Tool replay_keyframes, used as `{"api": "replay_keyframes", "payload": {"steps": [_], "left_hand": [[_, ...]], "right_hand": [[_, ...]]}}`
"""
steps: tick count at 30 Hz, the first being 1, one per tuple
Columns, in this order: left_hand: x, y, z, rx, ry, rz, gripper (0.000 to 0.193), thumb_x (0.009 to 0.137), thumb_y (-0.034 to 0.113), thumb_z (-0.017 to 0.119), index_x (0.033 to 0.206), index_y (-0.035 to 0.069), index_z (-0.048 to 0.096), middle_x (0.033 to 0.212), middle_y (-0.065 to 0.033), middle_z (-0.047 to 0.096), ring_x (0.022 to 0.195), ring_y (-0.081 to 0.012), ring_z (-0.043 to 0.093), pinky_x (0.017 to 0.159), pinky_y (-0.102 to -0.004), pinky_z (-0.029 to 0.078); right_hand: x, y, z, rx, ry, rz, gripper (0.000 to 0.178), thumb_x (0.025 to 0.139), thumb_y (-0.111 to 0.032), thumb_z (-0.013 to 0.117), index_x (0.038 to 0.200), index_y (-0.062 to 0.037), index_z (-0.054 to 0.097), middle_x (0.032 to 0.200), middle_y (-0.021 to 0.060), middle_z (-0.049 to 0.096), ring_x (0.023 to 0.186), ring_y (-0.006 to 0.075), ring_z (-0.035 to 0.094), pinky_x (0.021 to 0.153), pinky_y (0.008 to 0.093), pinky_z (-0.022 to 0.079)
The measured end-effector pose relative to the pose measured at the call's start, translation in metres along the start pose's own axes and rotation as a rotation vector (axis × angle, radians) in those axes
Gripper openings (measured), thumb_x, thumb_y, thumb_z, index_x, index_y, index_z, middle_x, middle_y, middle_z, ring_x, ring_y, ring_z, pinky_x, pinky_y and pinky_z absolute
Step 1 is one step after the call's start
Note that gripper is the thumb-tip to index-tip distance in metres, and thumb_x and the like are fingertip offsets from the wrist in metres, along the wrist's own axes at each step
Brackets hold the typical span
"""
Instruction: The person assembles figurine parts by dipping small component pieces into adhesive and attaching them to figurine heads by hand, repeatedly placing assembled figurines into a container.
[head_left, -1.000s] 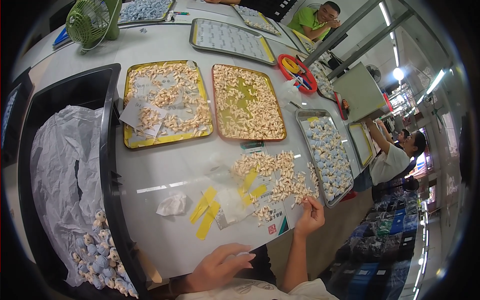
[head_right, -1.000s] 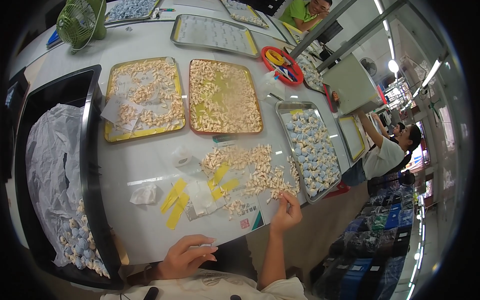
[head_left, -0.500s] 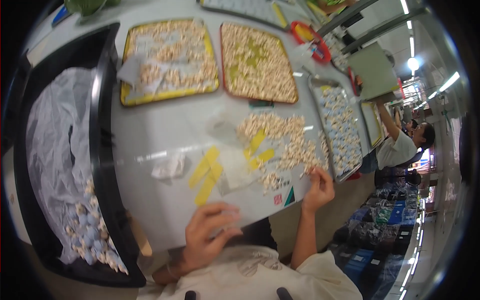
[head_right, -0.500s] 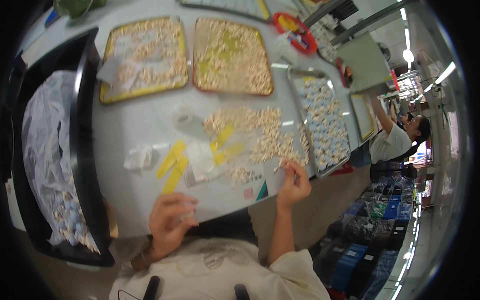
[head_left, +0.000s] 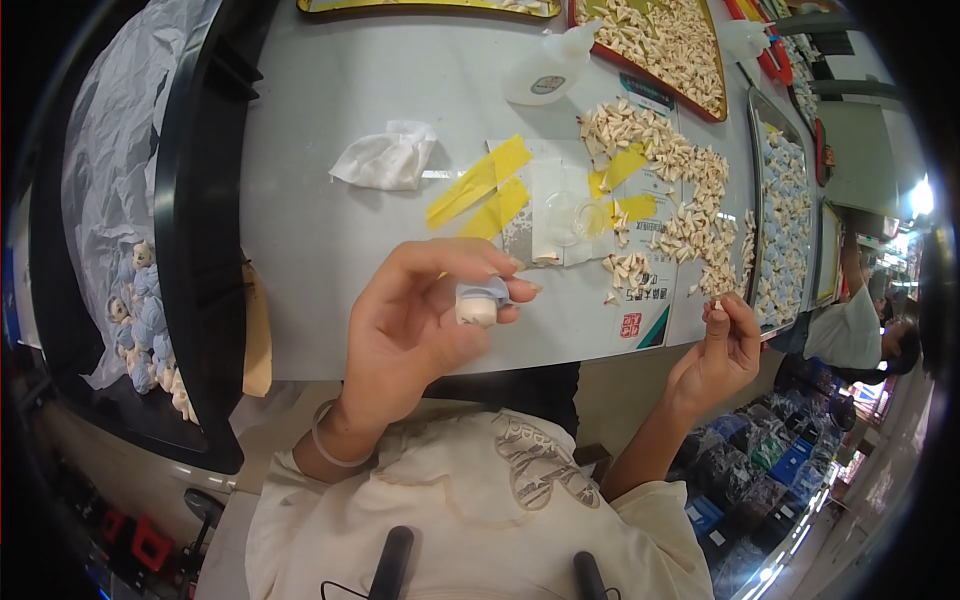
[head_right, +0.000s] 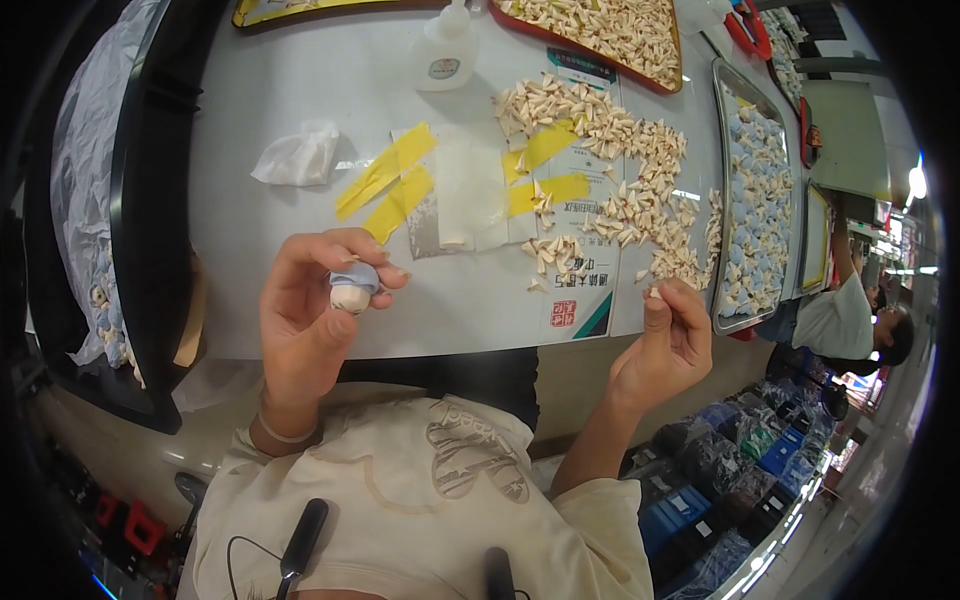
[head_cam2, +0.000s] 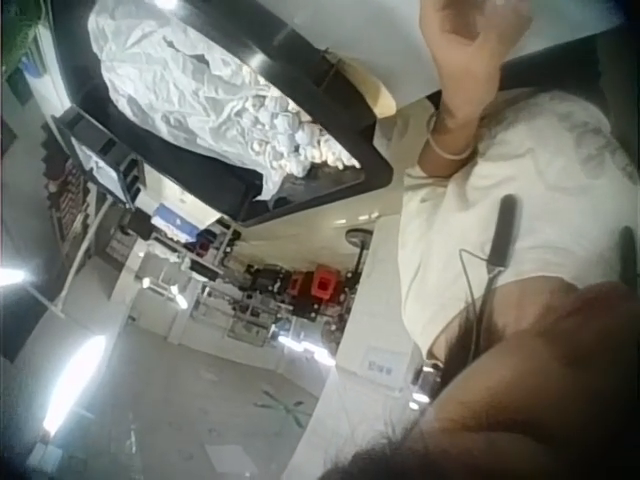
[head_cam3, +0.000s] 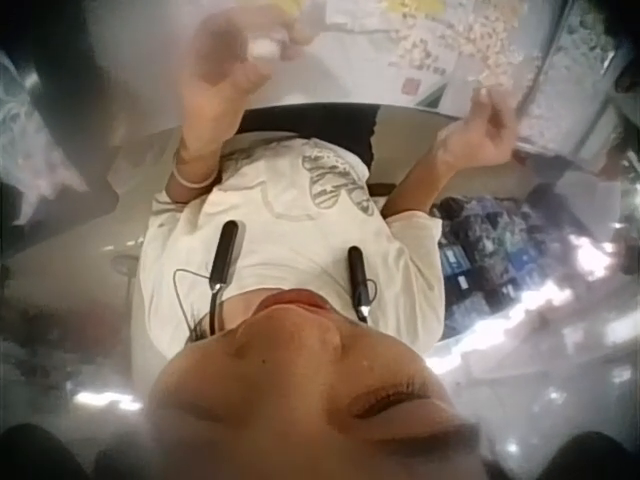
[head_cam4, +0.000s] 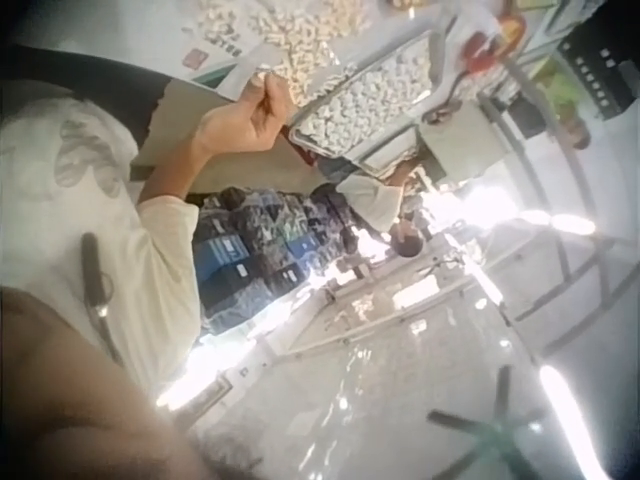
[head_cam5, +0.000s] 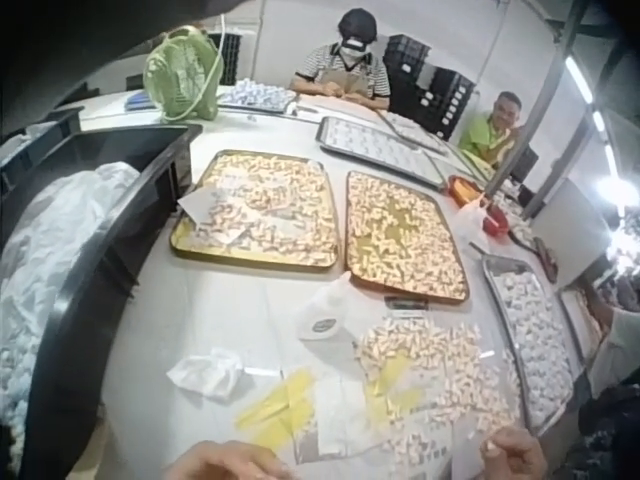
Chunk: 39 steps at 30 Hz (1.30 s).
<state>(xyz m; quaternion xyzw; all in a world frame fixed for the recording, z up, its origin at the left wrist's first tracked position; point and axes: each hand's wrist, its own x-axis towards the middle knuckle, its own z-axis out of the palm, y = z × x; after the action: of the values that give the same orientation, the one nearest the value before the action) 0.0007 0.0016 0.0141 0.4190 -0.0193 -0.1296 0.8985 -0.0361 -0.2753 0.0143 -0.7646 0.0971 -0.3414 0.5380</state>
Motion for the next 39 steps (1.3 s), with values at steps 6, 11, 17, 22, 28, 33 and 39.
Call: {"api": "replay_keyframes", "payload": {"steps": [6,11,17,22,28,33,39], "left_hand": [[-0.001,-0.010,-0.009,-0.150,-0.119,0.141,0.036,0.080,0.001,0.065,0.112,-0.001,0.048,0.110,-0.0174,0.053,0.105,-0.0272,0.056,0.088,-0.0347,0.047],[0.000,-0.012,-0.012,-0.045,-0.188,0.144,0.039,0.077,-0.001,0.068,0.110,0.000,0.047,0.108,-0.0171,0.053,0.103,-0.0274,0.056,0.090,-0.0386,0.046],[0.001,-0.015,-0.012,-0.221,-0.142,0.133,0.040,0.074,-0.002,0.071,0.109,-0.002,0.053,0.106,-0.0178,0.055,0.099,-0.0261,0.057,0.090,-0.0382,0.044],[0.003,-0.012,-0.011,-0.161,-0.177,0.134,0.035,0.074,-0.002,0.071,0.105,-0.003,0.054,0.107,-0.0196,0.055,0.097,-0.0264,0.057,0.086,-0.0367,0.046],[0.004,-0.014,-0.012,-0.231,-0.217,0.099,0.035,0.074,-0.002,0.071,0.105,-0.003,0.055,0.108,-0.0190,0.055,0.096,-0.0263,0.058,0.086,-0.0367,0.046],[0.005,-0.011,-0.013,-0.195,-0.251,0.065,0.034,0.075,-0.003,0.070,0.105,-0.003,0.055,0.108,-0.0185,0.055,0.098,-0.0252,0.057,0.087,-0.0366,0.045],[0.006,-0.010,-0.016,-0.186,-0.304,0.055,0.034,0.075,-0.005,0.069,0.106,-0.003,0.055,0.108,-0.0180,0.055,0.102,-0.0252,0.056,0.089,-0.0358,0.044]], "right_hand": [[-0.001,-0.022,0.019,0.098,-0.120,0.034,0.012,0.078,0.003,0.067,0.087,0.0017,0.060,0.086,0.0131,0.060,0.076,0.0168,0.055,0.069,0.0266,0.046],[0.008,-0.031,0.041,0.150,-0.241,0.076,0.018,0.069,0.013,0.068,0.082,0.0028,0.062,0.082,0.0131,0.061,0.076,0.0173,0.058,0.069,0.0256,0.047],[0.015,-0.033,0.057,0.313,-0.388,0.179,0.018,0.068,0.011,0.070,0.082,0.0034,0.061,0.081,0.0130,0.061,0.077,0.0178,0.058,0.069,0.0257,0.047],[0.025,-0.034,0.065,0.221,-0.479,0.139,0.017,0.068,0.010,0.070,0.081,0.0034,0.061,0.082,0.0107,0.061,0.079,0.0176,0.057,0.070,0.0265,0.045],[0.052,-0.044,0.090,-0.162,-0.648,0.022,0.013,0.065,0.009,0.067,0.074,0.0003,0.064,0.081,0.0074,0.059,0.079,0.0162,0.055,0.070,0.0262,0.042],[0.060,-0.056,0.110,-0.500,-0.758,-0.238,0.016,0.060,0.004,0.072,0.074,-0.0005,0.065,0.082,0.0054,0.055,0.079,0.0151,0.050,0.071,0.0255,0.039],[0.062,-0.071,0.119,-0.697,-0.846,-0.392,0.017,0.051,0.003,0.070,0.067,-0.0020,0.065,0.072,0.0041,0.054,0.075,0.0183,0.049,0.067,0.0283,0.039]]}}
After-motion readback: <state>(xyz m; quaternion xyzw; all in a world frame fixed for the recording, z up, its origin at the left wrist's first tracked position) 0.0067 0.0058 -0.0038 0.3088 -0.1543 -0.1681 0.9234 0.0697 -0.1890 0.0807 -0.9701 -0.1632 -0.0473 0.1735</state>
